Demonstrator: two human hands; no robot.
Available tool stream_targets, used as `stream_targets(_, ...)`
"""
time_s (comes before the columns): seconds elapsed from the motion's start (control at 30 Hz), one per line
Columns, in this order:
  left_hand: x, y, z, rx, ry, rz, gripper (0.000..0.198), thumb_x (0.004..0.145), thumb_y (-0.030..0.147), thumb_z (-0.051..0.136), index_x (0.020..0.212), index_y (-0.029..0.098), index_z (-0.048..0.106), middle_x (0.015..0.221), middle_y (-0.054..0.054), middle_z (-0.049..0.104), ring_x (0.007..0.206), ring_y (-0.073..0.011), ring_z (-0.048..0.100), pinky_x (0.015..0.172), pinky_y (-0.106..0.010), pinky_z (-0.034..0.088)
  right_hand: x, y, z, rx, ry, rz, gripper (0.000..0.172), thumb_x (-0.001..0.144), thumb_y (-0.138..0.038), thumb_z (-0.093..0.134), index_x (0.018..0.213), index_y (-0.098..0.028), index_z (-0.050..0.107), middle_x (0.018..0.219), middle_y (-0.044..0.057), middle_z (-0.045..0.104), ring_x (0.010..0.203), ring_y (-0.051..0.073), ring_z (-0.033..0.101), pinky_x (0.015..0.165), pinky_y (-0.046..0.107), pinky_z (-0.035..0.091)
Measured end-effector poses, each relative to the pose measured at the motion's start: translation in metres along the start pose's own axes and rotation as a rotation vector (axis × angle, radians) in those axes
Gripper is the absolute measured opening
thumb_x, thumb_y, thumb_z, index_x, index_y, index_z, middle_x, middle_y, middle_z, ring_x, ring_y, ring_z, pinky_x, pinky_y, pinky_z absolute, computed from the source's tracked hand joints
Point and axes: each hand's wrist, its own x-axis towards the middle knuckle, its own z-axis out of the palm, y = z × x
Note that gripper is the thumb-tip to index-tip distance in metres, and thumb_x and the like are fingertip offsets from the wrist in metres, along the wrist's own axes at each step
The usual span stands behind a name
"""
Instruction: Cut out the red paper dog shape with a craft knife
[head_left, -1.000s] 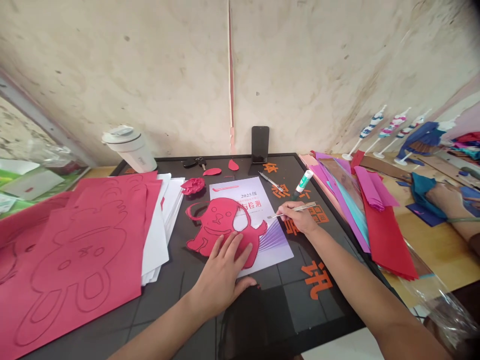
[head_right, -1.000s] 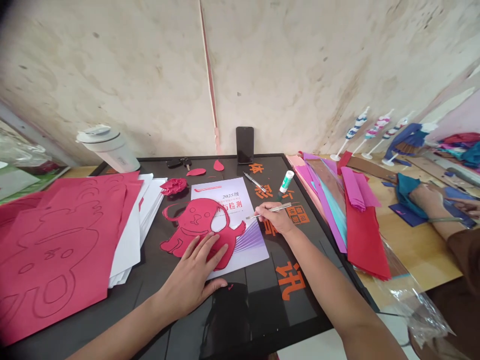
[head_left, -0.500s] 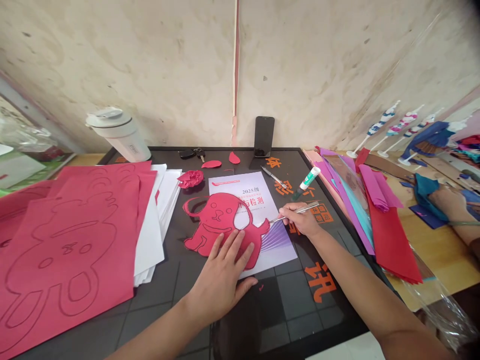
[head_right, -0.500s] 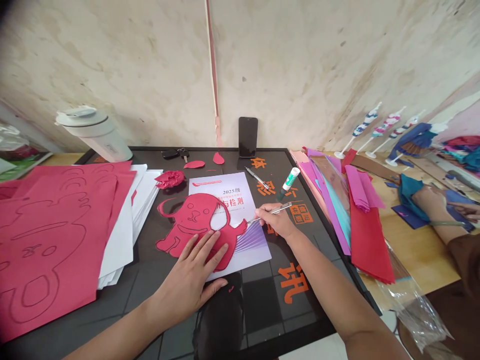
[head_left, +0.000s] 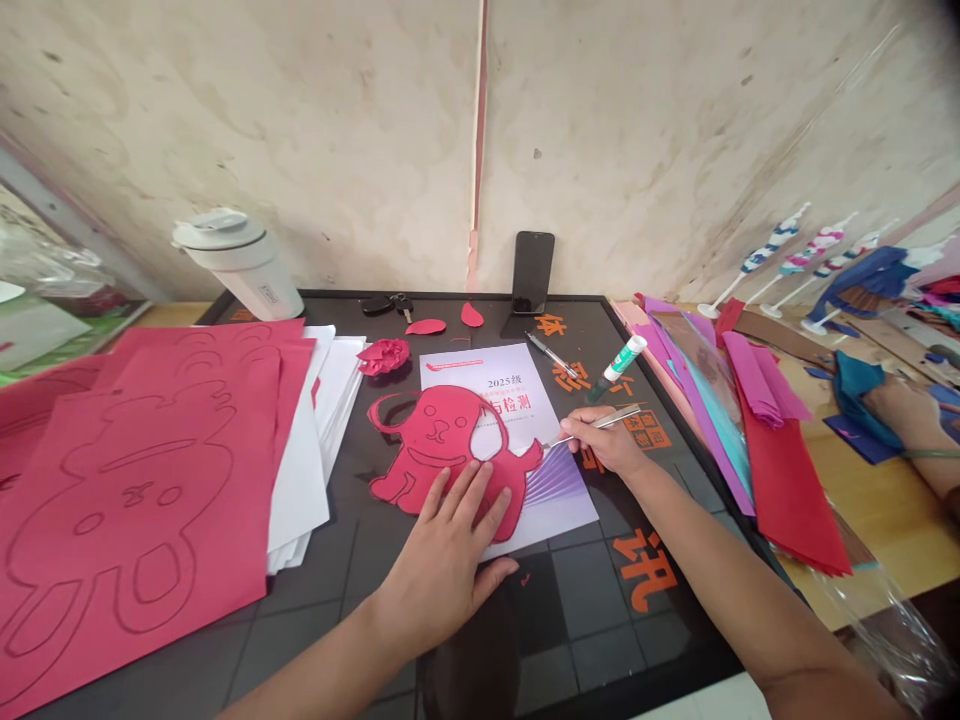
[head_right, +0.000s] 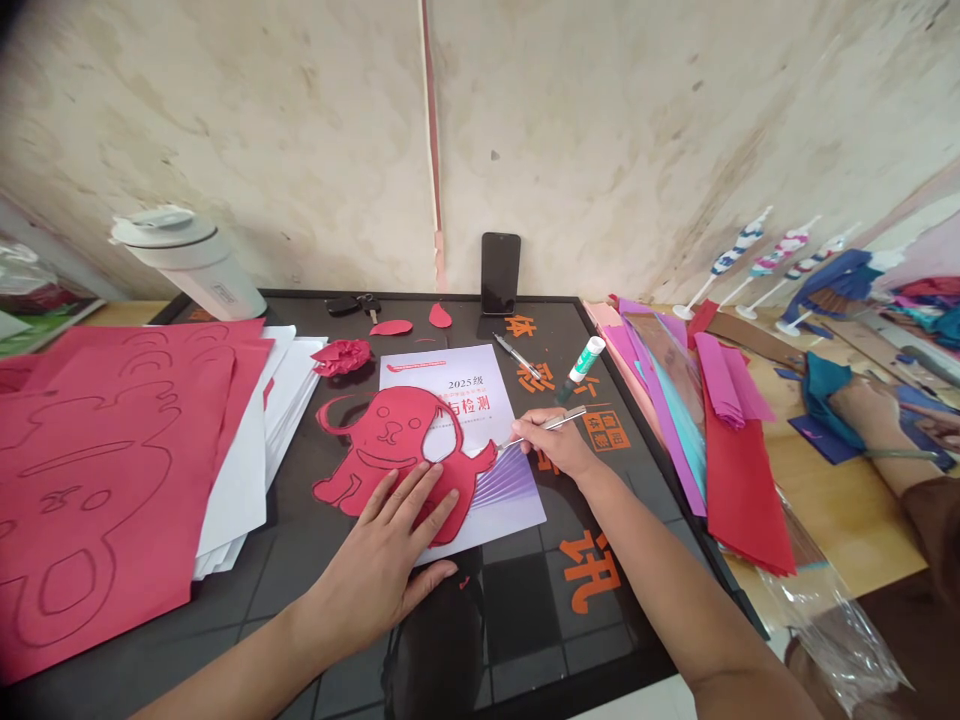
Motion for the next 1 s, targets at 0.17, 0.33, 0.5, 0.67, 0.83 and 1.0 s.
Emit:
stream_targets(0.17, 0.0020, 0.0010, -0.0008, 0.019, 0.001, 0.065, 0.058, 0.099, 0.052, 0.043, 0.146, 0.016, 0.045, 0.157, -0.009, 0.036, 0.144, -0.0322, 0.033, 0.118, -0.052, 0.019, 0.0010, -0.0034, 0.0004, -0.003, 0.002, 0.021, 0.034, 0.080, -0.045, 0.067, 0.061, -0.018, 0.073, 0.047, 0.001, 0.060, 0.044, 0.012, 0.048, 0.046, 0.025, 0.036)
stream_targets(0.33, 0.0038, 0.0009, -0.0010, 0.007, -0.015, 0.090, 0.061, 0.100, 0.049, 0.041, 0.149, 0.012, 0.038, 0.156, -0.009, 0.038, 0.144, -0.0263, 0.034, 0.120, -0.044, 0.020, 0.0026, -0.0002, -0.0006, -0.002, 0.007, 0.035, 0.033, 0.081, -0.043, 0.066, 0.061, -0.018, 0.073, 0.047, 0.000, 0.060, 0.043, 0.011, 0.046, 0.046, 0.025, 0.036)
stream_targets(0.5, 0.0031, 0.0004, 0.0002, -0.014, -0.013, 0.086, 0.063, 0.101, 0.050, 0.039, 0.151, 0.013, 0.035, 0.155, -0.009, 0.040, 0.143, -0.0270, 0.036, 0.119, -0.045, 0.022, 0.0045, 0.0030, -0.0010, 0.001, 0.013, 0.049, 0.032, 0.082, -0.041, 0.065, 0.062, -0.018, 0.074, 0.046, 0.000, 0.059, 0.043, 0.010, 0.045, 0.045, 0.025, 0.034)
stream_targets(0.67, 0.0035, 0.0007, -0.0005, -0.014, -0.010, 0.087, 0.062, 0.101, 0.050, 0.039, 0.151, 0.013, 0.036, 0.155, -0.009, 0.039, 0.143, -0.0269, 0.036, 0.119, -0.044, 0.021, 0.0060, 0.0035, -0.0002, 0.013, 0.031, 0.066, 0.031, 0.081, -0.040, 0.065, 0.061, -0.018, 0.074, 0.045, 0.000, 0.058, 0.042, 0.010, 0.043, 0.045, 0.026, 0.033)
stream_targets(0.83, 0.0023, 0.0005, 0.0020, 0.009, 0.000, 0.094, 0.062, 0.101, 0.050, 0.039, 0.149, 0.011, 0.038, 0.155, -0.009, 0.039, 0.143, -0.0271, 0.036, 0.120, -0.045, 0.017, 0.0070, 0.0037, 0.0000, 0.040, 0.042, 0.083, 0.031, 0.080, -0.040, 0.065, 0.060, -0.017, 0.073, 0.045, 0.000, 0.057, 0.043, 0.010, 0.044, 0.045, 0.025, 0.032)
stream_targets(1.0, 0.0013, 0.0004, 0.0049, 0.012, -0.001, 0.087, 0.064, 0.101, 0.051, 0.039, 0.151, 0.012, 0.035, 0.156, -0.009, 0.038, 0.144, -0.0273, 0.033, 0.120, -0.045, 0.018, 0.0078, 0.0062, -0.0006, 0.055, 0.044, 0.082, 0.032, 0.080, -0.040, 0.066, 0.060, -0.016, 0.073, 0.044, -0.001, 0.056, 0.043, 0.009, 0.043, 0.047, 0.025, 0.032)
